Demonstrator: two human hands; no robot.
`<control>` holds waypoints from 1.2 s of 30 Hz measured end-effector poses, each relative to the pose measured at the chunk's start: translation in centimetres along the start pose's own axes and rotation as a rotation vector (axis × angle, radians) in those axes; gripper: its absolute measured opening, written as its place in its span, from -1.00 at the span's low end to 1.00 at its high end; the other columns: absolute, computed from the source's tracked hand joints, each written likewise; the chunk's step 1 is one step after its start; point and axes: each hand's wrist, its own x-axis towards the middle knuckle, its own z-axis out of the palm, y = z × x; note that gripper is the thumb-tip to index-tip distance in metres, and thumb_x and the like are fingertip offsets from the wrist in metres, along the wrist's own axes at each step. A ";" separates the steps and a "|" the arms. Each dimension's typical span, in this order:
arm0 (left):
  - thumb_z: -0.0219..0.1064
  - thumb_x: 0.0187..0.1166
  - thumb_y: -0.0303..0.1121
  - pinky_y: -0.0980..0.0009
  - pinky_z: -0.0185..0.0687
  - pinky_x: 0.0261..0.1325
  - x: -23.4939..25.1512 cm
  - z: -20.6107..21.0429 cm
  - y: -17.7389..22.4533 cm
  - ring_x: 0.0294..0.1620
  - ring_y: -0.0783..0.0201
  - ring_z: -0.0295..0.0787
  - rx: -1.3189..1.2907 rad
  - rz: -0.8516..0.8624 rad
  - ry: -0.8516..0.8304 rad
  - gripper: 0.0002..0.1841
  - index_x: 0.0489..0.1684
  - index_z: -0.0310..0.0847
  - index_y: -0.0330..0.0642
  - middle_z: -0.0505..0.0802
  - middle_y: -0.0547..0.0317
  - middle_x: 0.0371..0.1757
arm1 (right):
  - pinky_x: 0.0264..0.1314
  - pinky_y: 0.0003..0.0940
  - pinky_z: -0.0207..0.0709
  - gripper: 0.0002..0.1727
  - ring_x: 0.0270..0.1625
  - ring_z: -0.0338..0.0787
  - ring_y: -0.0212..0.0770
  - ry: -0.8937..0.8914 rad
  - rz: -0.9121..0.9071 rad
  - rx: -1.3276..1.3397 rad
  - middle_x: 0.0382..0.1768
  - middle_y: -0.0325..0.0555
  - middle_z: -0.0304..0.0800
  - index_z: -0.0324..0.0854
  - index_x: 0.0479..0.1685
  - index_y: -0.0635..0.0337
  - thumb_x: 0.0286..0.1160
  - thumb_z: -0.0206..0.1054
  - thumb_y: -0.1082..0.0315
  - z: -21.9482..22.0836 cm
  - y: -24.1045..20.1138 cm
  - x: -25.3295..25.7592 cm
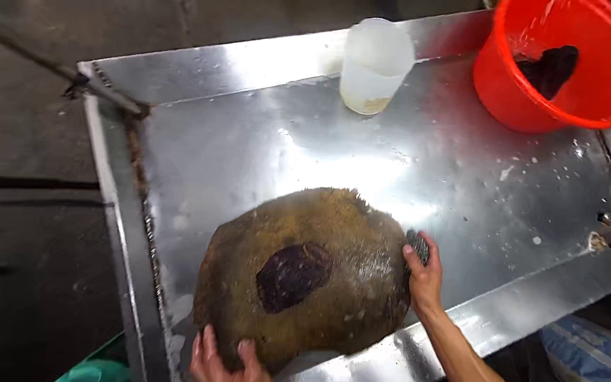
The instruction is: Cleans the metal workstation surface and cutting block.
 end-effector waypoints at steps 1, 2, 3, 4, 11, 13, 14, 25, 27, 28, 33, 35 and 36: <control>0.13 0.62 0.10 0.13 0.09 0.80 1.0 1.1 0.9 0.72 -0.29 0.30 -0.010 -0.003 0.039 -0.17 0.54 0.38 -0.63 0.43 -0.68 0.58 | 0.54 -0.32 0.54 -0.24 0.52 0.61 -0.26 -0.034 -0.054 -0.045 0.54 0.10 0.55 0.29 0.67 0.35 0.48 0.37 0.20 0.8 -1.0 1.9; 0.15 0.59 0.06 0.11 0.15 0.77 2.2 2.2 1.9 0.68 -0.31 0.35 -0.028 -0.002 0.076 -0.21 0.52 0.42 -0.62 0.45 -0.68 0.55 | 0.55 -0.30 0.54 -0.24 0.52 0.61 -0.24 -0.056 -0.089 -0.082 0.54 0.12 0.55 0.28 0.68 0.36 0.50 0.37 0.20 1.6 -2.0 3.6; 0.17 0.58 0.00 0.08 0.21 0.74 3.6 3.1 2.9 0.65 -0.34 0.38 -0.051 -0.007 0.102 -0.25 0.51 0.45 -0.60 0.47 -0.67 0.54 | 0.54 -0.27 0.55 -0.26 0.50 0.63 -0.21 -0.063 -0.114 -0.114 0.52 0.15 0.55 0.29 0.68 0.35 0.51 0.37 0.22 2.3 -2.8 5.2; 0.20 0.55 -0.07 0.03 0.26 0.71 4.9 4.0 3.9 0.64 -0.35 0.40 -0.080 -0.023 0.113 -0.29 0.51 0.46 -0.57 0.47 -0.66 0.55 | 0.51 -0.22 0.57 -0.28 0.47 0.65 -0.17 -0.064 -0.137 -0.145 0.49 0.17 0.57 0.30 0.67 0.34 0.53 0.38 0.24 3.1 -3.5 6.8; 0.25 0.58 -0.16 -0.33 0.07 0.63 10.6 6.9 6.7 0.68 -0.22 0.31 -0.077 -0.182 -0.003 -0.36 0.74 0.38 -0.04 0.45 -0.19 0.70 | 0.53 -0.14 0.55 -0.33 0.47 0.65 -0.12 -0.144 -0.222 -0.231 0.50 0.11 0.55 0.23 0.71 0.25 0.65 0.29 0.22 6.7 -6.2 13.0; 0.29 0.56 -0.12 -0.31 0.04 0.64 10.9 6.8 6.9 0.67 -0.20 0.32 -0.145 -0.220 -0.010 -0.33 0.73 0.38 -0.03 0.51 -0.15 0.65 | 0.46 -0.15 0.62 -0.34 0.39 0.70 -0.14 -0.126 -0.215 -0.158 0.45 0.07 0.59 0.23 0.71 0.21 0.68 0.29 0.16 5.7 -6.0 13.6; 0.31 0.56 -0.09 -0.32 0.13 0.59 10.9 6.3 6.4 0.63 -0.22 0.36 -0.189 -0.240 -0.008 -0.29 0.76 0.33 -0.08 0.56 -0.17 0.60 | 0.39 -0.13 0.67 -0.33 0.33 0.73 -0.13 -0.100 -0.212 -0.089 0.42 0.06 0.61 0.22 0.71 0.21 0.68 0.30 0.15 4.9 -5.8 14.1; 0.18 0.62 -0.05 -0.32 0.32 0.56 -3.5 -2.2 -5.2 0.59 -0.34 0.46 0.184 -0.099 -0.298 -0.38 0.55 0.54 -0.31 0.64 -0.29 0.52 | 0.68 0.11 0.40 -0.51 0.61 0.56 0.14 -0.763 -0.991 -0.493 0.47 0.28 0.63 0.67 0.37 0.14 0.54 0.46 0.10 -1.5 6.4 -10.5; 0.13 0.64 -0.03 -0.27 0.26 0.65 -5.9 -2.4 -5.0 0.69 -0.27 0.40 0.183 -0.060 -0.358 -0.37 0.58 0.52 -0.28 0.61 -0.18 0.60 | 0.67 0.20 0.37 -0.61 0.64 0.55 0.10 -0.992 -1.166 -0.514 0.50 0.08 0.67 0.70 0.40 -0.12 0.61 0.37 0.15 3.6 7.6 -13.9; 0.11 0.64 -0.04 -0.24 0.25 0.67 -6.9 -2.3 -4.9 0.71 -0.25 0.38 0.164 -0.053 -0.358 -0.37 0.59 0.52 -0.29 0.60 -0.16 0.62 | 0.69 0.21 0.33 -0.59 0.69 0.50 0.08 -1.083 -1.241 -0.558 0.56 0.01 0.63 0.65 0.47 -0.18 0.67 0.30 0.20 6.5 7.8 -14.8; 0.22 0.57 -0.39 0.08 0.56 0.53 -8.9 -4.2 -3.3 0.44 -0.06 0.70 -0.128 -0.234 -0.114 -0.56 0.36 0.64 -0.47 0.76 -0.28 0.38 | 0.75 0.38 0.14 -0.48 0.83 0.27 0.10 -1.053 -1.271 -0.698 0.75 -0.13 0.42 0.46 0.71 -0.24 0.77 0.12 0.17 18.8 6.5 -15.4; 0.28 0.53 -0.47 0.36 0.75 0.13 -9.7 -4.8 -2.7 0.00 0.24 0.82 -0.195 -0.366 -0.039 -0.67 0.20 0.72 -0.43 0.84 -0.12 0.02 | 0.69 0.45 0.11 -0.41 0.88 0.12 0.09 -0.897 -1.191 -0.834 0.84 -0.20 0.22 0.26 0.83 -0.27 0.82 0.04 0.03 16.7 7.0 -14.1; 0.29 0.50 -0.48 0.51 0.70 -0.06 -9.9 -4.7 -2.6 -0.18 0.39 0.77 -0.215 -0.401 -0.013 -0.71 0.11 0.76 -0.40 0.83 0.00 -0.14 | 0.71 0.47 0.09 -0.41 0.89 0.11 0.07 -0.817 -1.161 -0.905 0.85 -0.26 0.21 0.24 0.84 -0.33 0.83 0.01 -0.03 13.6 7.9 -13.5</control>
